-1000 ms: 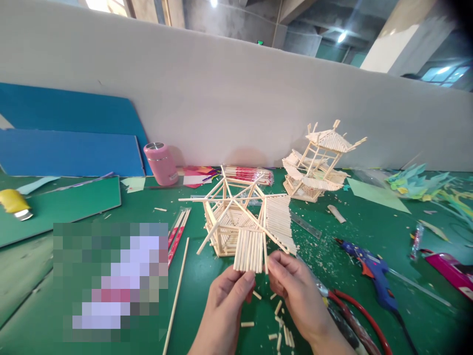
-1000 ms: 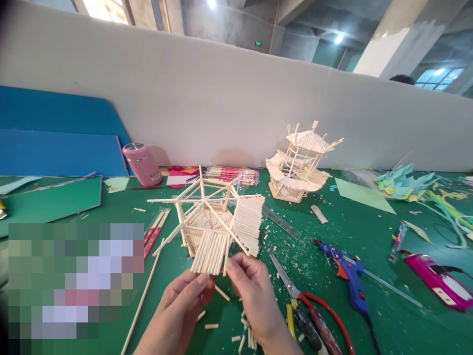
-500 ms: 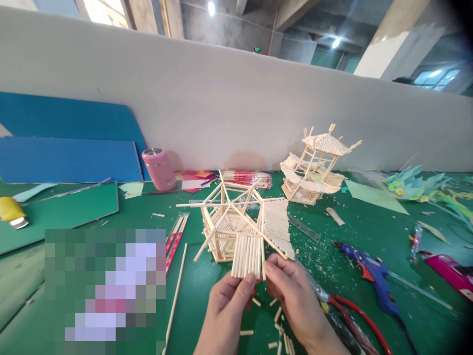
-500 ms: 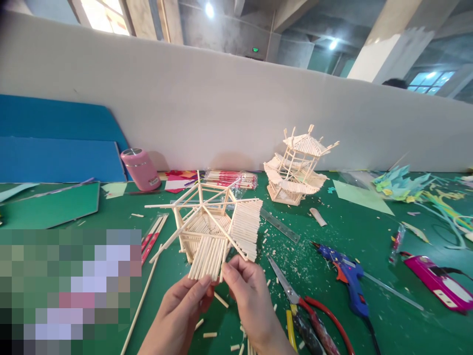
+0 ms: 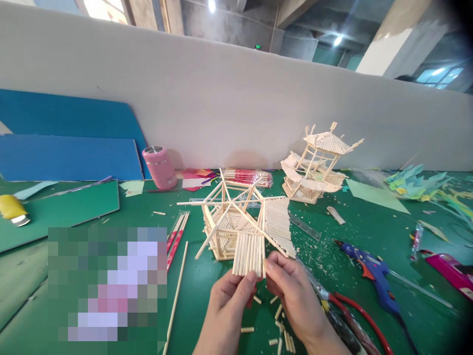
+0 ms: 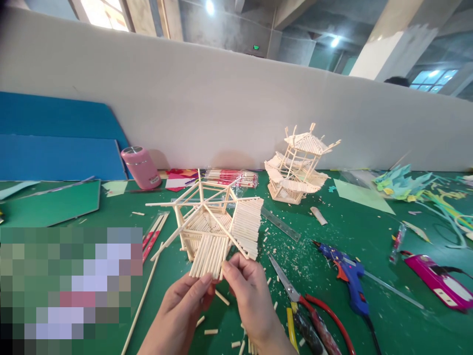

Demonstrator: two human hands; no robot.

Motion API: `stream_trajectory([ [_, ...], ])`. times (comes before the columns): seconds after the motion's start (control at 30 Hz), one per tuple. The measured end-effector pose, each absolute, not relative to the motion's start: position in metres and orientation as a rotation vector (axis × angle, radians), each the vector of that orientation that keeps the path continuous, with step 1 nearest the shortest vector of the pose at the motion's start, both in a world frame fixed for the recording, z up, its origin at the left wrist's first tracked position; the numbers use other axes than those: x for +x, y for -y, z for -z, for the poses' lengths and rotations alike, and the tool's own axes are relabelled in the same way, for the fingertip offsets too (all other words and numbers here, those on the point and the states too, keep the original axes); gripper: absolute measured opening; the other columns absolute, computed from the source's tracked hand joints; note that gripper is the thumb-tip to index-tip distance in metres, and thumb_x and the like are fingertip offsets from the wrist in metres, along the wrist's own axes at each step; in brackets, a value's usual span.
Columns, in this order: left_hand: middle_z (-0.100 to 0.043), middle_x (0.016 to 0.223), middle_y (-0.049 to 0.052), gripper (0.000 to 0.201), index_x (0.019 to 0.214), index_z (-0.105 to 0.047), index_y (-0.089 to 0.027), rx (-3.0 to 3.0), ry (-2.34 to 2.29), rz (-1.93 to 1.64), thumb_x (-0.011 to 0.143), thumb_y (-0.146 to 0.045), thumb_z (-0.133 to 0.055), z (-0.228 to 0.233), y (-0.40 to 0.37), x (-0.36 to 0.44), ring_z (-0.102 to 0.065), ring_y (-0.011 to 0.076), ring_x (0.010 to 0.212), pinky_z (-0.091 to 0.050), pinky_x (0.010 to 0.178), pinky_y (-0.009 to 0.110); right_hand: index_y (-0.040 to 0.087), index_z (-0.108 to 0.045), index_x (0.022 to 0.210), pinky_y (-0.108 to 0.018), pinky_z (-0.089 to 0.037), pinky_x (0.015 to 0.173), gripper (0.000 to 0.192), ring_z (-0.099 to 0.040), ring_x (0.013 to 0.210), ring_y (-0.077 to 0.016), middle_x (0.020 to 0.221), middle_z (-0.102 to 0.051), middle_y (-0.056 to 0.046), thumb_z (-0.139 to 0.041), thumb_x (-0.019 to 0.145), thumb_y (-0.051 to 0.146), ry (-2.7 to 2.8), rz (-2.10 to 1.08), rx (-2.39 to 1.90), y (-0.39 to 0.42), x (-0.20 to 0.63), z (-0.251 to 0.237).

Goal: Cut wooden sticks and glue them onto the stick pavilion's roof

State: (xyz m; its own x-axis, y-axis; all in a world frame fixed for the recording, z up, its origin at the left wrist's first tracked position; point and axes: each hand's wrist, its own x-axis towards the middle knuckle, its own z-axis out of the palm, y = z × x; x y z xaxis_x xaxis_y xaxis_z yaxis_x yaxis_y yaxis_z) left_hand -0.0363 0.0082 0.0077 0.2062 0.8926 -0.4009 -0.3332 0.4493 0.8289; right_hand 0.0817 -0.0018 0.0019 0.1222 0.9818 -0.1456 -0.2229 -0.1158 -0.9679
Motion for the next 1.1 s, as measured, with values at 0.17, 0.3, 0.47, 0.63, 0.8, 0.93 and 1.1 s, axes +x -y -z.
stream_trajectory([
  [0.17,-0.055,0.057,-0.001,0.022,0.060,-0.068,-0.015,0.651,-1.026,-0.944,0.064,-0.037,-0.072,-0.0092,-0.0072,-0.0366,-0.044,0.0111,0.058,-0.036,0.057,0.022,0.018,-0.046,0.059,-0.024,-0.016,0.044,0.031,-0.022,0.047,-0.0073,0.048,-0.032,0.009,-0.055,0.082,0.036,0.877,-1.306,-1.184,0.0008,0.0810,-0.0017],
  [0.3,-0.055,0.057,-0.001,0.022,0.061,-0.068,-0.016,0.648,-1.023,-0.933,0.065,-0.036,-0.072,-0.0084,-0.0071,-0.0368,-0.044,0.0110,0.058,-0.035,0.057,0.021,0.018,-0.046,0.058,-0.023,-0.017,0.044,0.031,-0.022,0.047,-0.0073,0.048,-0.031,0.009,-0.055,0.081,0.036,0.868,-1.309,-1.167,0.0004,0.0810,-0.0013],
  [0.47,-0.055,0.057,-0.001,0.022,0.061,-0.069,-0.015,0.650,-1.014,-0.932,0.064,-0.037,-0.072,-0.0062,-0.0078,-0.0374,-0.043,0.0105,0.058,-0.034,0.057,0.021,0.018,-0.047,0.058,-0.023,-0.016,0.044,0.031,-0.022,0.046,-0.0071,0.048,-0.031,0.009,-0.056,0.081,0.037,0.849,-1.319,-1.153,0.0017,0.0811,-0.0005],
  [0.63,-0.055,0.056,-0.001,0.024,0.061,-0.069,-0.015,0.665,-1.016,-0.943,0.063,-0.038,-0.073,-0.0037,-0.0092,-0.0364,-0.043,0.0101,0.057,-0.034,0.056,0.021,0.018,-0.048,0.059,-0.022,-0.016,0.043,0.031,-0.021,0.046,-0.0067,0.048,-0.031,0.009,-0.057,0.080,0.038,0.835,-1.328,-1.146,0.0016,0.0801,0.0012],
  [0.8,-0.056,0.056,-0.001,0.026,0.061,-0.069,-0.015,0.667,-1.015,-0.942,0.062,-0.040,-0.073,-0.0014,-0.0092,-0.0367,-0.044,0.0103,0.057,-0.035,0.056,0.021,0.017,-0.049,0.059,-0.022,-0.017,0.043,0.030,-0.022,0.046,-0.0066,0.048,-0.032,0.009,-0.058,0.080,0.038,0.822,-1.324,-1.137,0.0023,0.0791,0.0013],
  [0.93,-0.056,0.057,-0.001,0.025,0.063,-0.069,-0.015,0.662,-1.006,-0.933,0.061,-0.040,-0.074,-0.0009,-0.0087,-0.0380,-0.044,0.0108,0.058,-0.036,0.057,0.021,0.017,-0.053,0.061,-0.022,-0.018,0.043,0.028,-0.024,0.046,-0.0065,0.048,-0.035,0.008,-0.058,0.079,0.038,0.826,-1.322,-1.126,0.0027,0.0787,-0.0001],
  [1.1,-0.056,0.058,-0.001,0.026,0.063,-0.069,-0.015,0.676,-1.006,-0.925,0.062,-0.040,-0.073,-0.0008,-0.0105,-0.0372,-0.042,0.0109,0.059,-0.034,0.059,0.022,0.017,-0.049,0.059,-0.022,-0.017,0.043,0.030,-0.022,0.046,-0.0064,0.048,-0.033,0.009,-0.059,0.078,0.038,0.805,-1.331,-1.131,0.0007,0.0791,0.0019],
])
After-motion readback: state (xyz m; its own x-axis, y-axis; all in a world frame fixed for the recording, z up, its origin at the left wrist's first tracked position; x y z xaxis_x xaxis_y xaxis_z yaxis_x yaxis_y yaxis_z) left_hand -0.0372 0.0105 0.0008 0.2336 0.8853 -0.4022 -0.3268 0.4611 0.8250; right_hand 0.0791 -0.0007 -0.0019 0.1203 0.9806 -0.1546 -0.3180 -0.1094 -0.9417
